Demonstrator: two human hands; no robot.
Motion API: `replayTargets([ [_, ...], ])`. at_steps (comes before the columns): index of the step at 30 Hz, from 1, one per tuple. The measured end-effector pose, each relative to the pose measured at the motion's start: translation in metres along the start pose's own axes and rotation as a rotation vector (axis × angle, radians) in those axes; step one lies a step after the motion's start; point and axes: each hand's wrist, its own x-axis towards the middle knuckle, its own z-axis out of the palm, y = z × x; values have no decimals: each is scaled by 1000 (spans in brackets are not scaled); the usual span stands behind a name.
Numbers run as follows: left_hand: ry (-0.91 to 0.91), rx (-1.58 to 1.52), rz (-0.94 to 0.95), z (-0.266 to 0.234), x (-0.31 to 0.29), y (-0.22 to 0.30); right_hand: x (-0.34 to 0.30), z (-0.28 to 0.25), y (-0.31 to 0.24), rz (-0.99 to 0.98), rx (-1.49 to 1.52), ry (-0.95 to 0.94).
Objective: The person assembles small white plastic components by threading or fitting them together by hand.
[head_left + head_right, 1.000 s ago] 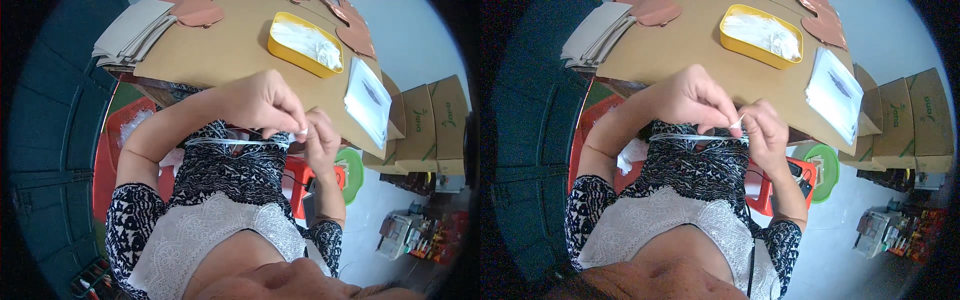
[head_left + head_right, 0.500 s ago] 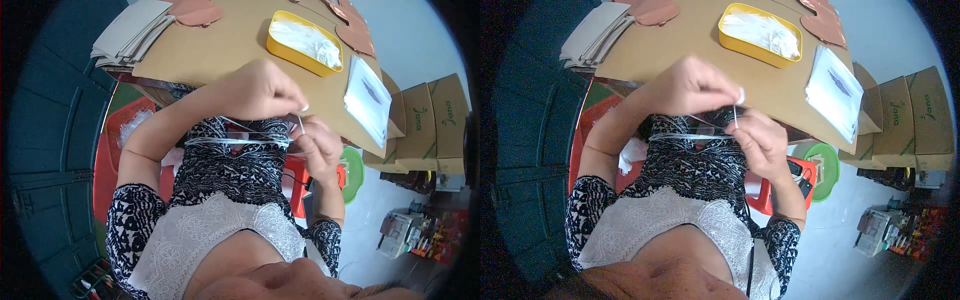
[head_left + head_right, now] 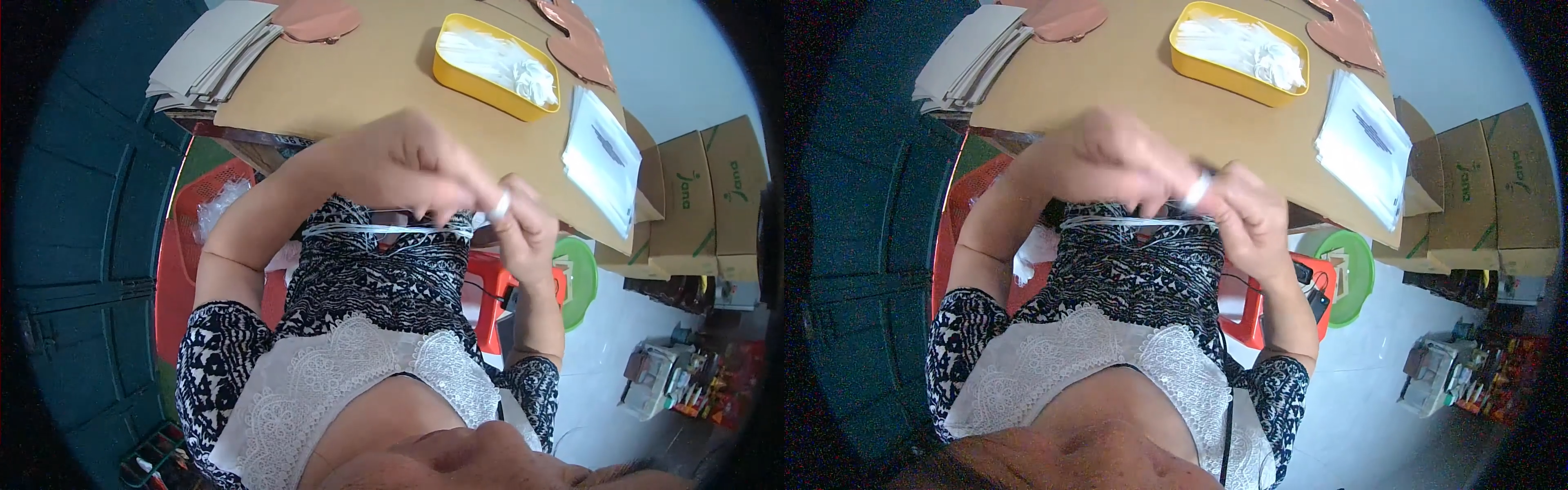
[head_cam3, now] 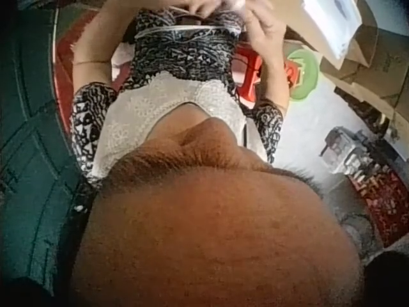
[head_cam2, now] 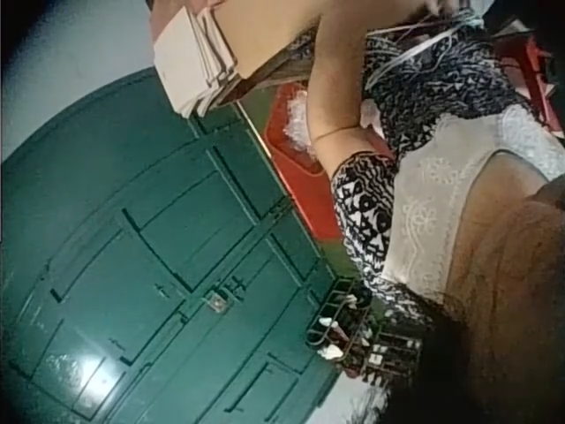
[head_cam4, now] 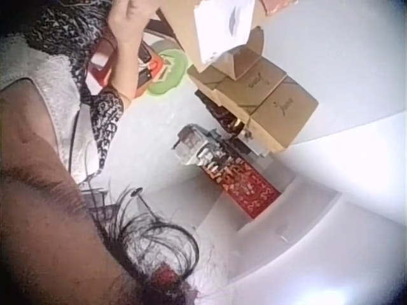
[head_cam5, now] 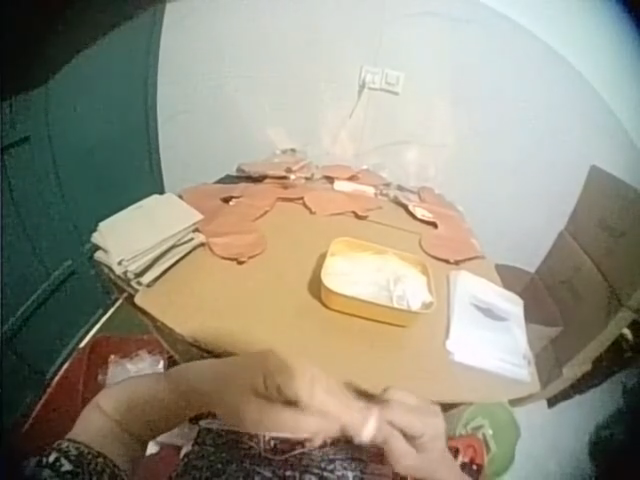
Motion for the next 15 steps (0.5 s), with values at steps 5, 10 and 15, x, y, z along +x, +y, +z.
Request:
replayTargets([
  [5,-47,537,212,0,5,-10,2,2,-7,-12,66,57],
  [10,-157,158,-22,-7,3,11,3,3,6,-41,52,35],
  [15,-283,475,141,-8,1,-16,3,-2,-1,3,71,34],
])
